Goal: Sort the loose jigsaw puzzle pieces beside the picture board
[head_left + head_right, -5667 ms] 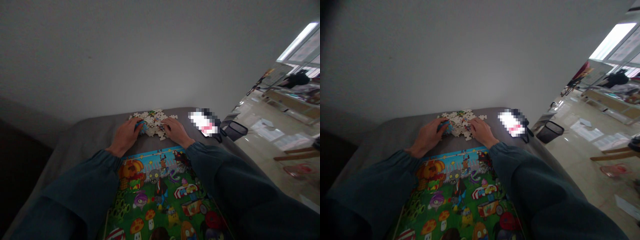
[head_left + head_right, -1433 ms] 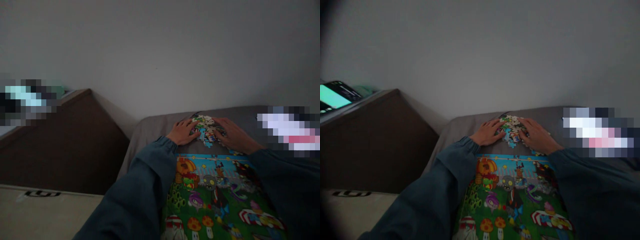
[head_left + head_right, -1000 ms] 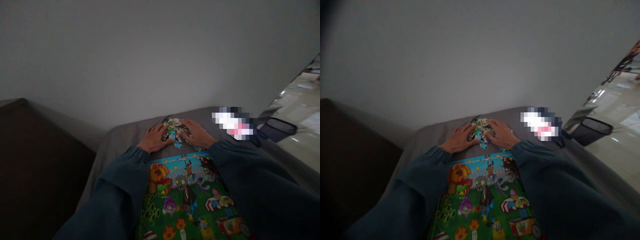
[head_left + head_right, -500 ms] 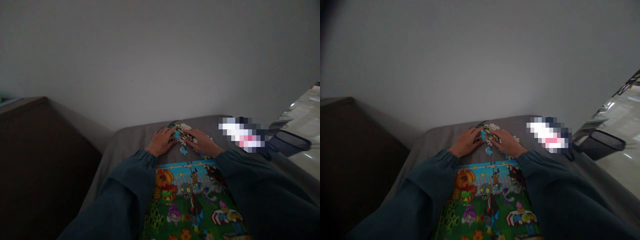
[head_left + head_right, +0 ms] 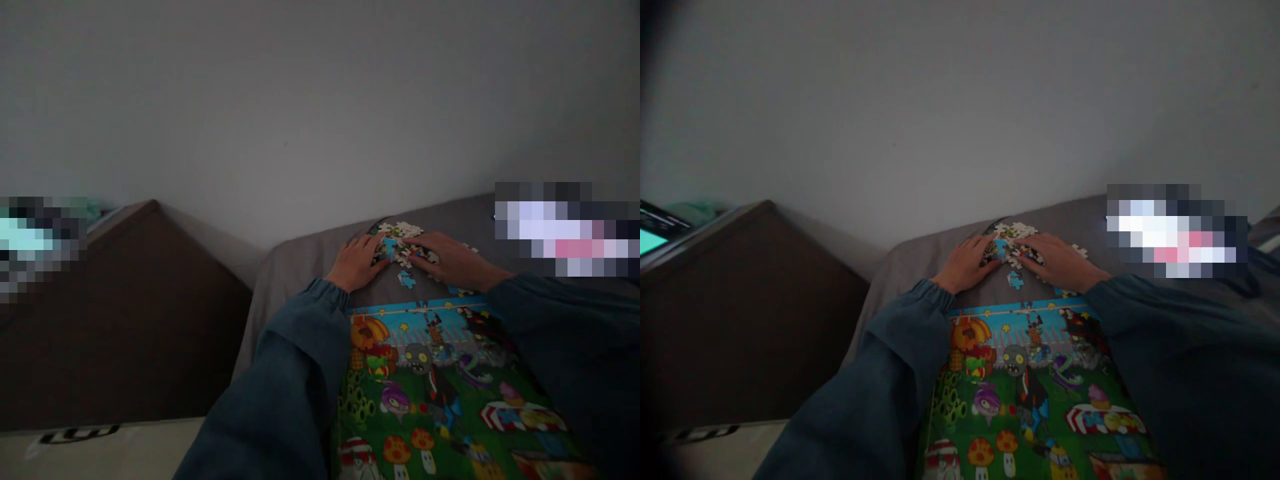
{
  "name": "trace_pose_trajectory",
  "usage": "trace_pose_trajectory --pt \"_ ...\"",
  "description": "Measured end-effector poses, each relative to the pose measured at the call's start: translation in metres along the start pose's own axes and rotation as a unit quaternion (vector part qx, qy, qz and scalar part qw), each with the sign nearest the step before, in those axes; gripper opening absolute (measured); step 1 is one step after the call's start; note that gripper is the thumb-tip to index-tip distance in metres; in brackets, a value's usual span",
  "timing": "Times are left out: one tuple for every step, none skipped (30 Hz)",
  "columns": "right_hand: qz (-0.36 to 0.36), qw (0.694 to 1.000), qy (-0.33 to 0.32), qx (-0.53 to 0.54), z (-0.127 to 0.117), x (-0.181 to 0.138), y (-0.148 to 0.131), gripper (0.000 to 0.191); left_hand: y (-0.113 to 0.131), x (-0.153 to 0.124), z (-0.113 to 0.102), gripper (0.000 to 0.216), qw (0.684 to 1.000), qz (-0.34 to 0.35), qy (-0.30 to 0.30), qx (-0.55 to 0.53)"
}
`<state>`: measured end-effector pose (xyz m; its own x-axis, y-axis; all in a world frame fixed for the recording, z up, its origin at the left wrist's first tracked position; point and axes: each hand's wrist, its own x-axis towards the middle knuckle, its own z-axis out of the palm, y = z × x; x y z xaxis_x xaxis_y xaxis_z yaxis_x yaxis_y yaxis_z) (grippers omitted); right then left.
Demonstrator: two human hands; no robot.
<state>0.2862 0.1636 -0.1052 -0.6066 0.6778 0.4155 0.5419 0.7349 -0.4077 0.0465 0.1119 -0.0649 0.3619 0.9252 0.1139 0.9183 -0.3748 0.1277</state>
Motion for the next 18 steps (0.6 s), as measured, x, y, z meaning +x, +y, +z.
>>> trace_pose_trajectory --pt "0.003 1.000 -0.001 -0.002 -0.003 0.000 -0.004 0.047 0.000 0.000 -0.001 0.061 1.000 0.004 0.001 -0.002" --pt "-0.002 1.000 -0.004 -0.004 -0.006 0.002 -0.008 0.046 0.000 0.000 -0.002 0.060 1.000 0.006 0.004 -0.004" --pt "-0.015 1.000 -0.012 -0.003 -0.008 0.003 -0.011 0.044 -0.002 0.001 -0.003 0.059 1.000 0.001 0.010 -0.007" --pt "-0.024 1.000 -0.018 -0.001 -0.010 0.005 -0.013 0.043 -0.003 0.001 -0.004 0.058 1.000 -0.005 0.016 -0.009" --pt "-0.025 1.000 -0.019 -0.001 -0.010 0.007 -0.014 0.042 -0.005 0.002 -0.004 0.058 1.000 -0.009 0.019 -0.011" --pt "-0.027 0.999 -0.023 -0.002 -0.010 0.007 -0.014 0.042 -0.006 0.002 -0.003 0.059 1.000 -0.007 0.020 -0.012" --pt "-0.025 0.999 -0.018 -0.007 -0.008 0.007 -0.013 0.041 -0.006 0.002 -0.002 0.057 1.000 -0.002 0.020 -0.011" --pt "-0.024 1.000 -0.003 -0.015 -0.007 0.006 -0.012 0.040 -0.006 0.001 -0.002 0.057 1.000 0.004 0.019 -0.009" --pt "-0.027 0.999 0.005 -0.019 -0.005 0.005 -0.009 0.040 -0.005 0.000 -0.001 0.057 1.000 0.007 0.018 -0.005" --pt "-0.031 0.999 0.012 -0.018 -0.002 0.004 -0.006 0.040 -0.005 0.000 0.000 0.058 1.000 0.004 0.019 0.000" --pt "-0.038 0.999 0.011 -0.015 0.000 0.003 -0.003 0.040 -0.005 0.000 0.001 0.058 1.000 -0.002 0.020 0.006" --pt "-0.045 0.999 0.008 -0.012 0.001 0.003 -0.001 0.041 -0.005 0.000 0.001 0.058 1.000 -0.007 0.021 0.010" --pt "-0.049 0.999 0.005 -0.010 0.001 0.002 0.000 0.041 -0.005 0.000 0.002 0.058 1.000 -0.010 0.023 0.012" --pt "-0.050 0.999 0.001 -0.012 0.001 0.002 -0.001 0.041 -0.006 0.000 0.002 0.057 1.000 -0.010 0.025 0.012" --pt "-0.048 0.999 0.000 -0.018 0.000 0.002 -0.002 0.041 -0.007 0.000 0.002 0.056 1.000 -0.006 0.027 0.009" --pt "-0.042 0.999 0.003 -0.031 -0.002 0.002 -0.004 0.041 -0.008 0.001 0.002 0.053 1.000 -0.001 0.029 0.005" --pt "-0.030 0.998 0.008 -0.049 -0.004 0.003 -0.006 0.042 -0.009 0.001 0.002 0.050 0.999 0.005 0.032 -0.001" --pt "-0.014 0.997 0.014 -0.070 -0.005 0.003 -0.009 0.044 -0.011 0.002 0.002 0.046 0.999 0.010 0.036 -0.007"
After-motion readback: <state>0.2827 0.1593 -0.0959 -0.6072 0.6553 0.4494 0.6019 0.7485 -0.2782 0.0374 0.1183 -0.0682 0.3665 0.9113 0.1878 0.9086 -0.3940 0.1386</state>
